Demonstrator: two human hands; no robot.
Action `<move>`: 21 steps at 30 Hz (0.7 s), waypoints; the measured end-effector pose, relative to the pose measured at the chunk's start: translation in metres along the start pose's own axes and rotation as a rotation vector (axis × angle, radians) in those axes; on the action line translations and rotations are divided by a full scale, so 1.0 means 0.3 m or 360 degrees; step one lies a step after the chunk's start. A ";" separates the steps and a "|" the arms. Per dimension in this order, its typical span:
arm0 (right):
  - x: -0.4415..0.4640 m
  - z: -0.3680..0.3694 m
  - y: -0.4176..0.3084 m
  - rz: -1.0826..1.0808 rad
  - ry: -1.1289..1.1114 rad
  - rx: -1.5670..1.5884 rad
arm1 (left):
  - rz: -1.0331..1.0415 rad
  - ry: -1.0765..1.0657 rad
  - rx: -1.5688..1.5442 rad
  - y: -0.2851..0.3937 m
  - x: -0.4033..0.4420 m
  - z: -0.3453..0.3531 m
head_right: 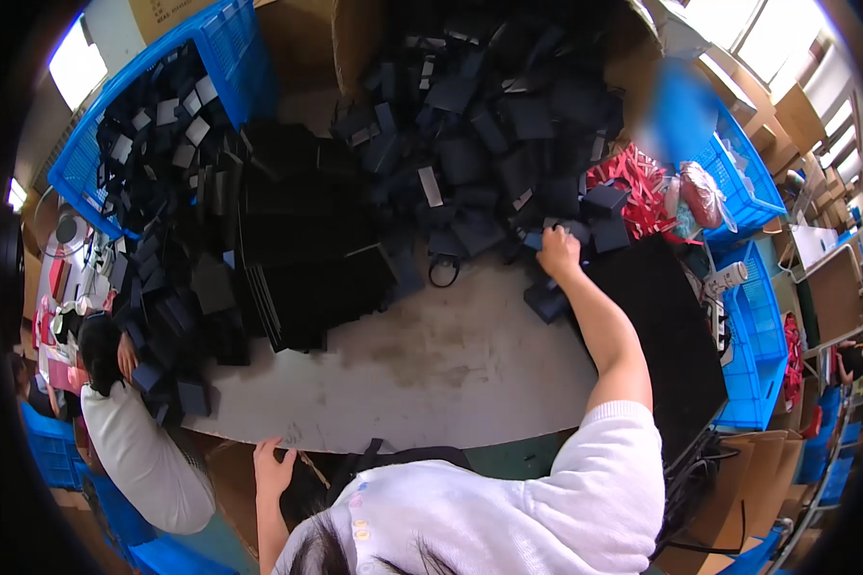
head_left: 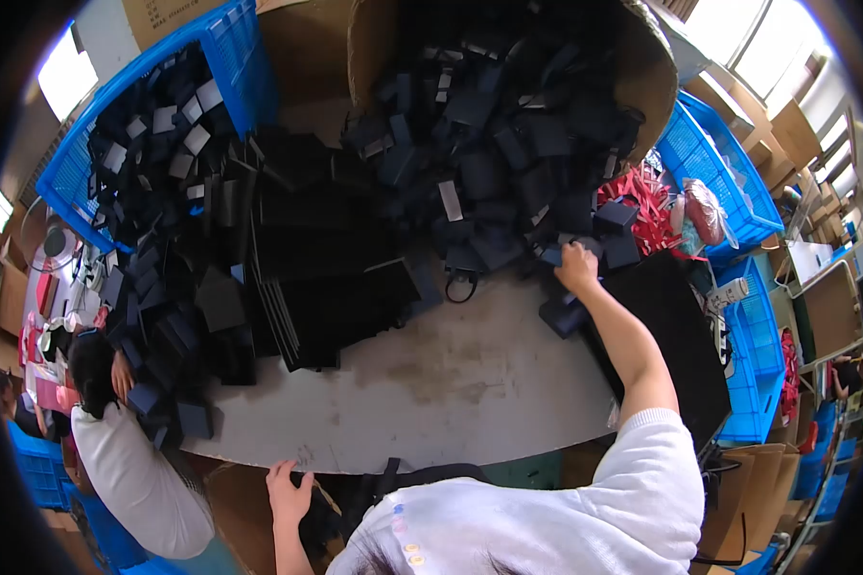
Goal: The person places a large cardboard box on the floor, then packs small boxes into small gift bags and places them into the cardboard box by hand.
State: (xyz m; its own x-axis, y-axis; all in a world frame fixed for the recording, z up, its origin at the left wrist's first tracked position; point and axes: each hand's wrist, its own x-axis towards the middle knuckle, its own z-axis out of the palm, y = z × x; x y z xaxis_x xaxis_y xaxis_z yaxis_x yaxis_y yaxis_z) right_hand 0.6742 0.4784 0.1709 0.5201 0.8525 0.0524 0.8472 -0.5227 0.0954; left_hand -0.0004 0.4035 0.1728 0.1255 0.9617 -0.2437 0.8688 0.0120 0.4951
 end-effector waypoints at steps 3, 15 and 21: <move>-0.106 -0.096 -0.107 0.0085 -0.0196 0.0180 | 0.0186 -0.0111 -0.0036 0.133 0.091 0.028; -0.613 -0.240 -0.654 0.0925 -0.1391 0.2857 | 0.0397 -0.0741 -0.1322 0.531 0.145 0.308; -0.694 -0.226 -0.802 -0.0146 -0.2124 0.3177 | 0.0443 -0.1230 -0.2888 0.460 0.136 0.292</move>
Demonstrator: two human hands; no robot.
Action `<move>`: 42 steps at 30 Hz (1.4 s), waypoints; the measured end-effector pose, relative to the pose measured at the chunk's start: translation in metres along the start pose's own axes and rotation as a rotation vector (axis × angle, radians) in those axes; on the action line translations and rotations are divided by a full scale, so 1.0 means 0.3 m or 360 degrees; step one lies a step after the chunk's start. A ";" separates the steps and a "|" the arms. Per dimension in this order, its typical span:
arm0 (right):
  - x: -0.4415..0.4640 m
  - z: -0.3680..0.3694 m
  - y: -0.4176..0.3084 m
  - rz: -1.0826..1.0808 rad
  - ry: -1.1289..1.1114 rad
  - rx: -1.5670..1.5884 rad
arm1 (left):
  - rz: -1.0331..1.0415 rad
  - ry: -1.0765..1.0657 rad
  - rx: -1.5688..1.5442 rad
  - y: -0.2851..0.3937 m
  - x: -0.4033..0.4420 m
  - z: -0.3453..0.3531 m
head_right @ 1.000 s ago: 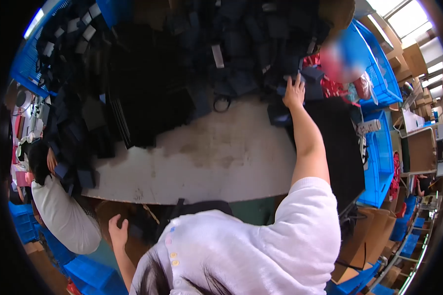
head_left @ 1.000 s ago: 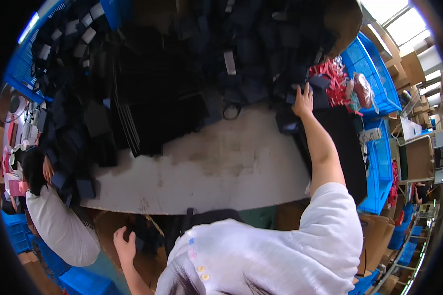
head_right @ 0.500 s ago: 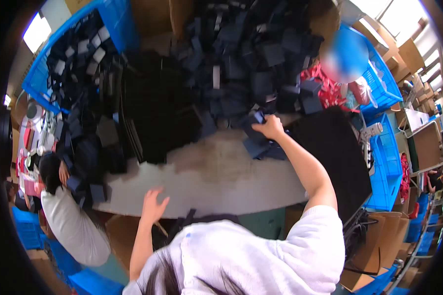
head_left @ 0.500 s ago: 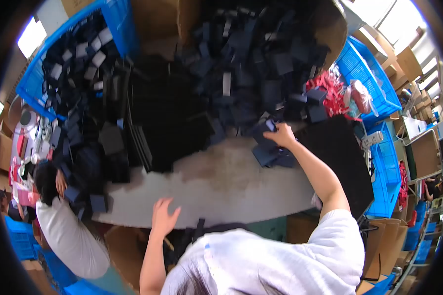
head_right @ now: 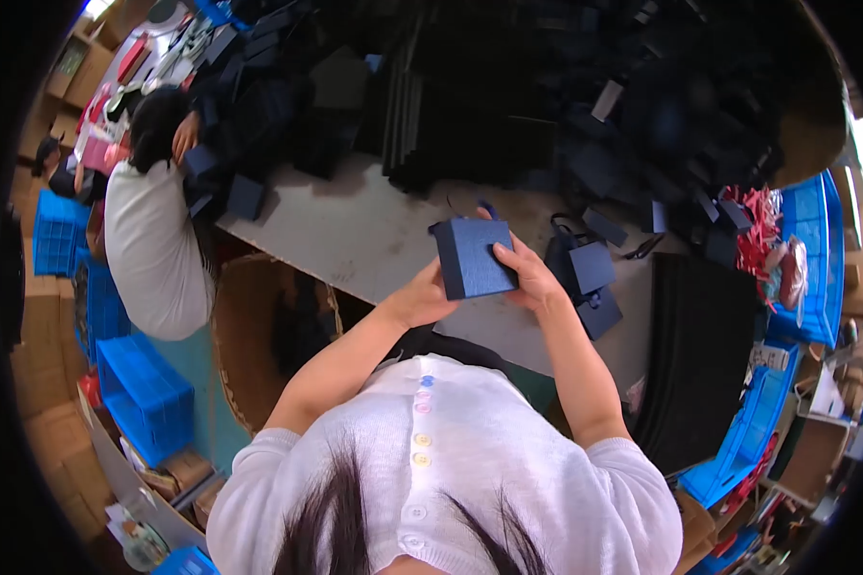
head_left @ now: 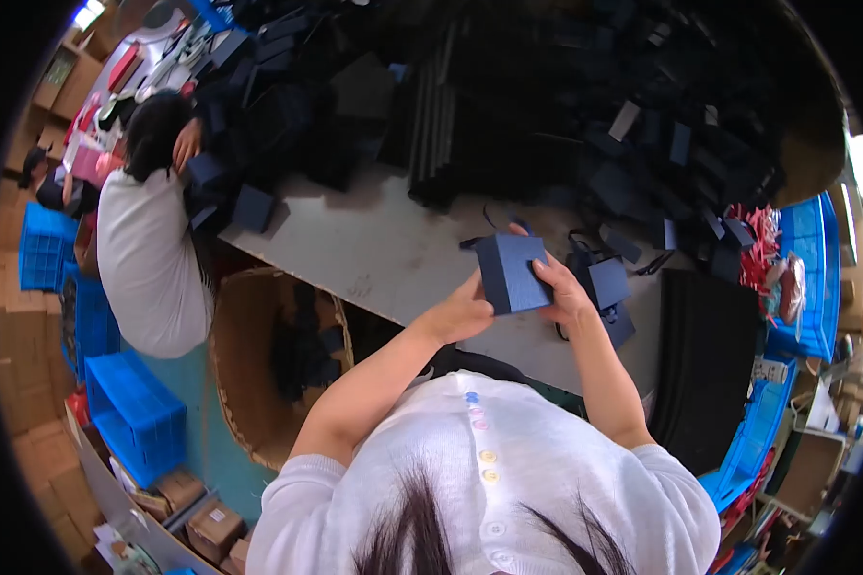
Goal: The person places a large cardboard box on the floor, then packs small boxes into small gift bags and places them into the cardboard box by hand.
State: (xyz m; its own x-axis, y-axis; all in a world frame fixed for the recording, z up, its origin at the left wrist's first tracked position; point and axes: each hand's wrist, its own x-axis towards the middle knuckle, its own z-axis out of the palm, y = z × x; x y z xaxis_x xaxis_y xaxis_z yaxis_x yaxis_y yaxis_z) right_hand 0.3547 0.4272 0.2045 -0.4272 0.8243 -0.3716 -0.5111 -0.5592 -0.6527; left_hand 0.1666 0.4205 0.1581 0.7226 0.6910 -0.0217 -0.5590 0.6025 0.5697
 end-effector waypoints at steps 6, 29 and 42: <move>0.130 0.127 0.009 -0.0012 -0.0118 -0.1038 | 0.0034 0.0440 -0.0661 0.153 -0.106 0.000; 0.500 0.243 0.190 0.0517 0.0237 -0.0341 | 0.0973 0.1057 0.2396 0.249 -0.259 -0.254; 0.396 0.133 0.102 0.0101 0.0678 -0.0559 | 0.0761 0.2439 0.2426 0.637 -0.442 -0.721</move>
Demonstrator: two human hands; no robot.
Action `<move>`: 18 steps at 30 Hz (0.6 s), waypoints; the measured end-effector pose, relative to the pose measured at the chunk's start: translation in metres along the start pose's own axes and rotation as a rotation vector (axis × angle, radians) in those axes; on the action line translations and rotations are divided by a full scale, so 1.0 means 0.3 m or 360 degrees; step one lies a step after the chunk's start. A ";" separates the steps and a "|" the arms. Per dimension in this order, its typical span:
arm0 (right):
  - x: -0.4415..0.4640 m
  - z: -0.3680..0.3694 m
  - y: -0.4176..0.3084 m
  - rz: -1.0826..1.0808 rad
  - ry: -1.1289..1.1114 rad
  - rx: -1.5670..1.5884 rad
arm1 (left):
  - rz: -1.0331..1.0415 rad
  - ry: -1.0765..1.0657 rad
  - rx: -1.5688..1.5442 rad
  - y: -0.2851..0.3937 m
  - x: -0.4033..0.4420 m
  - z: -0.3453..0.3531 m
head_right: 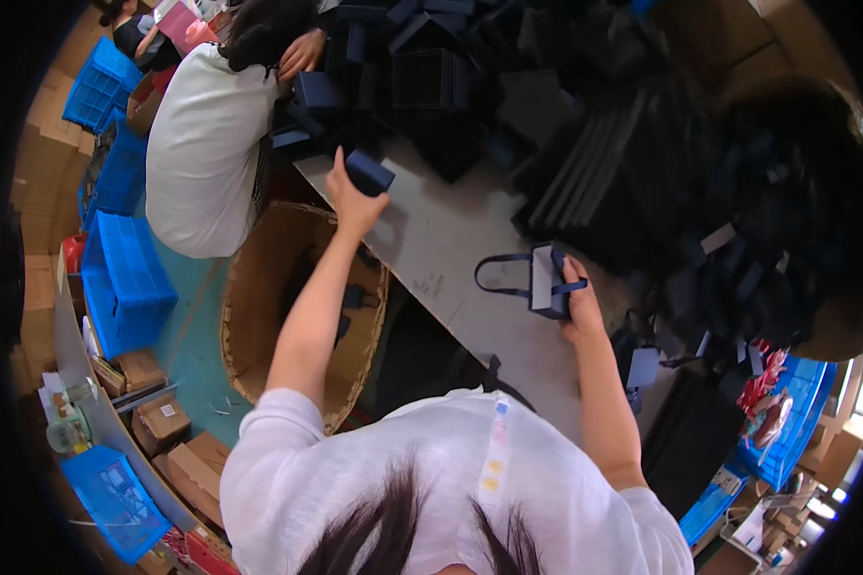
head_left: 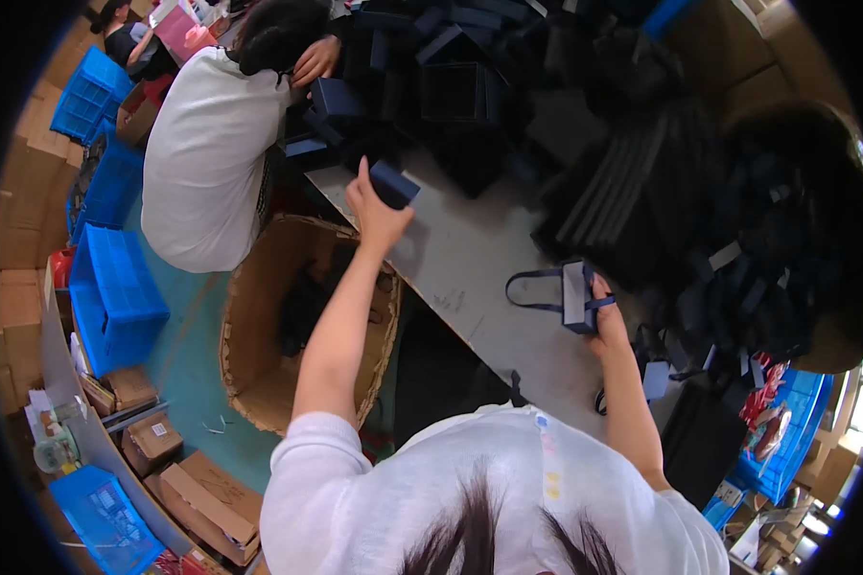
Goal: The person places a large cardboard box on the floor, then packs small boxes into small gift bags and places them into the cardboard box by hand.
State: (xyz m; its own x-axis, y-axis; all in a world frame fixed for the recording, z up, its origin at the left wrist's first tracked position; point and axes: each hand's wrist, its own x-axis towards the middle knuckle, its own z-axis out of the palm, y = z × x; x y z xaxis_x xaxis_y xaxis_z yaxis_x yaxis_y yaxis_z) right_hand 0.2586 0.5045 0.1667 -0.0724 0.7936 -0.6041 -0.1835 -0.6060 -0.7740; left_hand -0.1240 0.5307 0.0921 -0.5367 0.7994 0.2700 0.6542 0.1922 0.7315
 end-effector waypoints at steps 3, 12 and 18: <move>-0.036 0.004 0.007 0.0059 0.0116 0.0092 | -0.0056 0.0124 -0.0522 -0.020 -0.292 0.049; -0.050 -0.003 0.020 -0.0012 0.0148 0.0016 | 0.0441 -0.0822 0.0194 0.089 -0.534 -0.172; -0.066 -0.044 0.001 -0.0078 0.0155 0.0031 | 0.1825 -0.1290 0.0753 0.244 -0.308 0.033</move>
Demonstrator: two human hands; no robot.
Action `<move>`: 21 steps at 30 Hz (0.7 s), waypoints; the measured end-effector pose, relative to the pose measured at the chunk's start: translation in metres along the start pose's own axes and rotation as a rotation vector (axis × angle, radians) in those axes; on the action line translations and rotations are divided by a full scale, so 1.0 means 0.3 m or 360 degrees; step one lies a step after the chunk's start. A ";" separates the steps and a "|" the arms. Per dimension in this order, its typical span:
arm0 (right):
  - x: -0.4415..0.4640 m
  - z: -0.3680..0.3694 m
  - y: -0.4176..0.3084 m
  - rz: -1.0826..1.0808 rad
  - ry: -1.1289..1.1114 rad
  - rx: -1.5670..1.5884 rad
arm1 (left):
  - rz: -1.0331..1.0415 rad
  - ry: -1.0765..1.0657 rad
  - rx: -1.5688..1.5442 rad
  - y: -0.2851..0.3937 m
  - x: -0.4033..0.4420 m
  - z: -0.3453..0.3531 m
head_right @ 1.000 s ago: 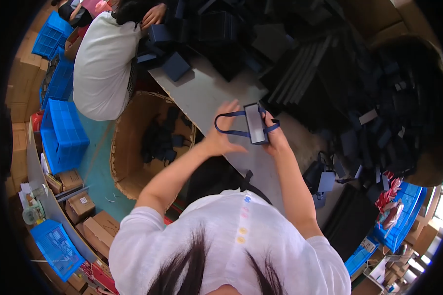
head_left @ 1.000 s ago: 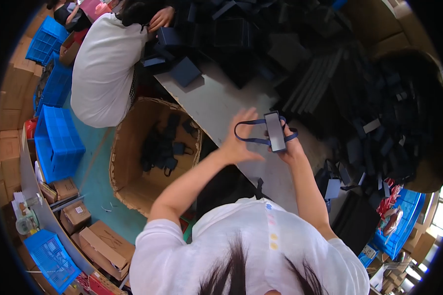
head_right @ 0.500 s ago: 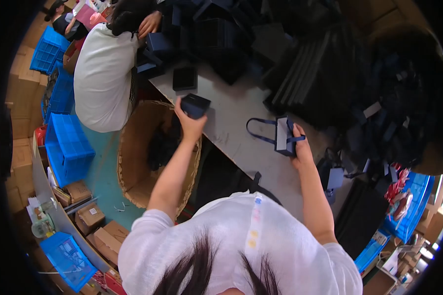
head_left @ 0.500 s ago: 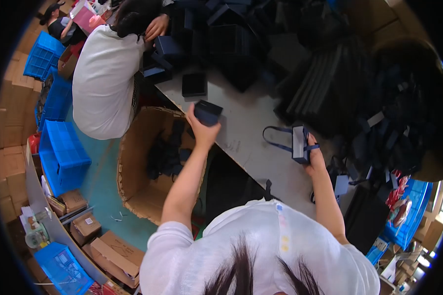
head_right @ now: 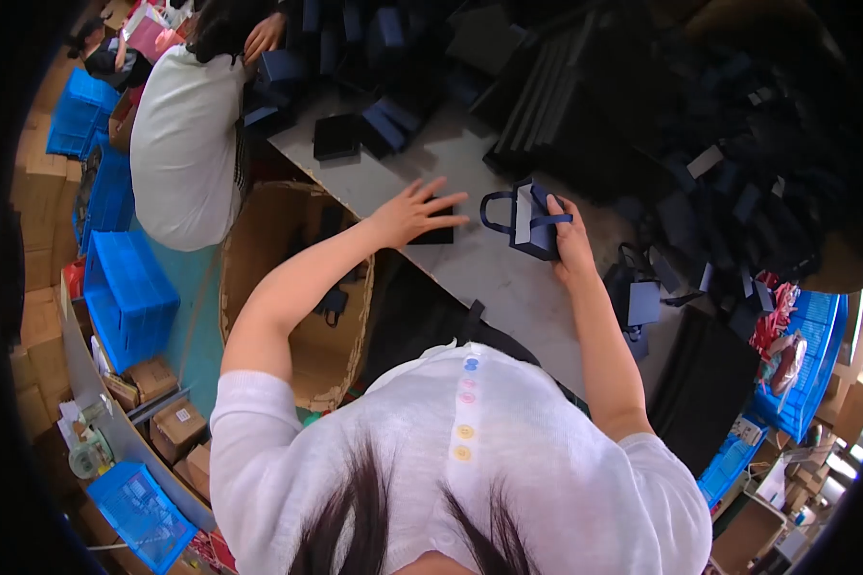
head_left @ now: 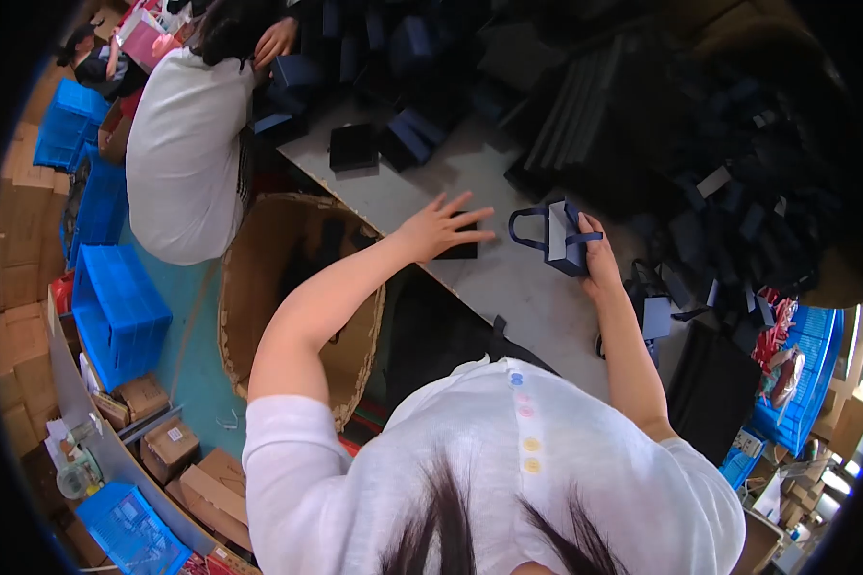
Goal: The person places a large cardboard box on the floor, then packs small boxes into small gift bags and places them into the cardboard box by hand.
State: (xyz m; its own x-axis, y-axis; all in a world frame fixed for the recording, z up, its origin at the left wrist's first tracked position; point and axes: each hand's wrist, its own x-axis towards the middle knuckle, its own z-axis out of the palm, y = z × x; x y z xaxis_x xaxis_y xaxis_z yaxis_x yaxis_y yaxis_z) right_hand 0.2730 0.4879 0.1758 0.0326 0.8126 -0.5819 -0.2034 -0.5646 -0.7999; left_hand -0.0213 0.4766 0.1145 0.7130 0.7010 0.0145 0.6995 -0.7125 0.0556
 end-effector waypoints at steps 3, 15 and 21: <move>-0.030 -0.062 -0.006 -0.0080 0.0064 0.0024 | 0.0292 -0.0734 0.0050 -0.014 0.111 0.087; -0.096 -0.160 0.057 -0.0286 0.0245 -0.0194 | -0.0583 0.0382 -0.1371 0.201 0.073 -0.225; -0.111 -0.082 0.046 -0.0311 -0.0098 -0.0207 | -0.0602 0.0268 -0.1281 0.299 0.123 -0.299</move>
State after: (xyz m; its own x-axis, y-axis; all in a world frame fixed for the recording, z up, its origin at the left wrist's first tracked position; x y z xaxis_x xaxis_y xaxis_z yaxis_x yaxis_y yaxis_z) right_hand 0.2932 0.4495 0.1806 -0.0015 0.9133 -0.4073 -0.0710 -0.4063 -0.9110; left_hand 0.0634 0.4412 0.2095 0.3814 0.9244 -0.0042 0.5944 -0.2418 0.7670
